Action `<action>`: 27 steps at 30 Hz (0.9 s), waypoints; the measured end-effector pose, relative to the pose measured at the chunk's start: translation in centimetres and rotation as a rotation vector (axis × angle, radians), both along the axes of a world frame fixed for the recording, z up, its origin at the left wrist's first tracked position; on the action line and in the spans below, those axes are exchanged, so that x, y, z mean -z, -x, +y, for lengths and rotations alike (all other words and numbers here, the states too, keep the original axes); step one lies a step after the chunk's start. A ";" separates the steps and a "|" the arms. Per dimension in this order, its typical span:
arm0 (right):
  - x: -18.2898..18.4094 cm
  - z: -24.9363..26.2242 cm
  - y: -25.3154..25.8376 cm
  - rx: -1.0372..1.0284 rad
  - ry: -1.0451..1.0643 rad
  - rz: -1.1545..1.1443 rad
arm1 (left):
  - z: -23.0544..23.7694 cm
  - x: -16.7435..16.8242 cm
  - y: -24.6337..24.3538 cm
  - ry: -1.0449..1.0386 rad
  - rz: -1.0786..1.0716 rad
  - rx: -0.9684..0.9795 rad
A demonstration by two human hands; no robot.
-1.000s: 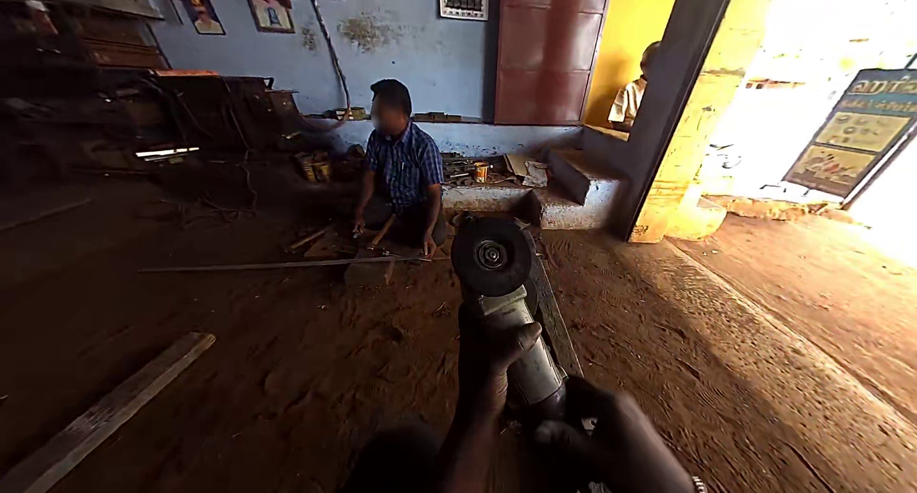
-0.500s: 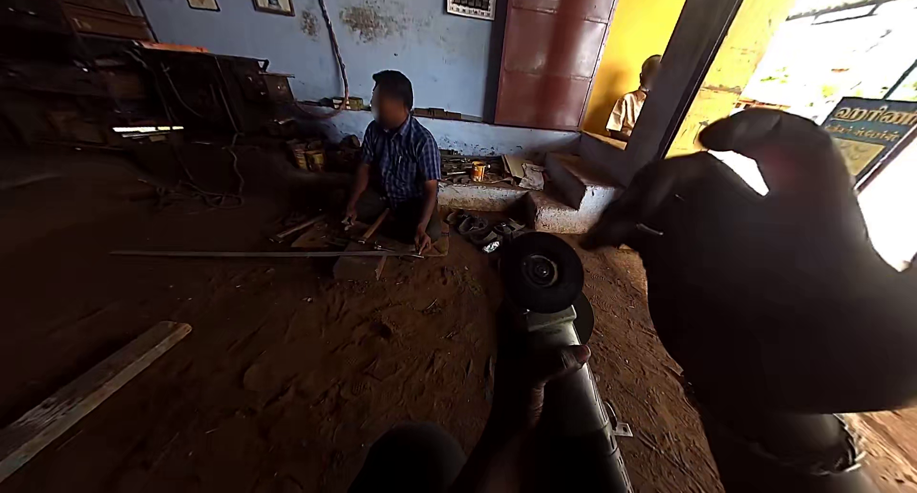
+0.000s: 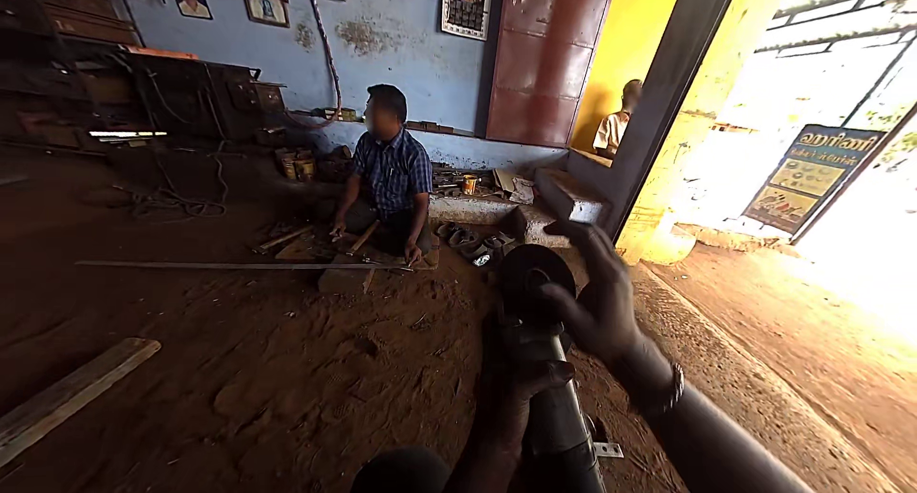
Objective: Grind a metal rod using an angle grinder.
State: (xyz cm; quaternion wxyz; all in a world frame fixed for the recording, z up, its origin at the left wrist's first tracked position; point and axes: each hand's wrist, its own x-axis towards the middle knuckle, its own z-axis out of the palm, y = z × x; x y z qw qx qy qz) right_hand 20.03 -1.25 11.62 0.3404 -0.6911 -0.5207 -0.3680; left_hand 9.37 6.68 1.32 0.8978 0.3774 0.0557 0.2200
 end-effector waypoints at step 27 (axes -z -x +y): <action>-1.3 -2.7 -0.7 0.174 0.238 -0.046 | -1.0 1.1 -1.5 0.031 0.162 -0.057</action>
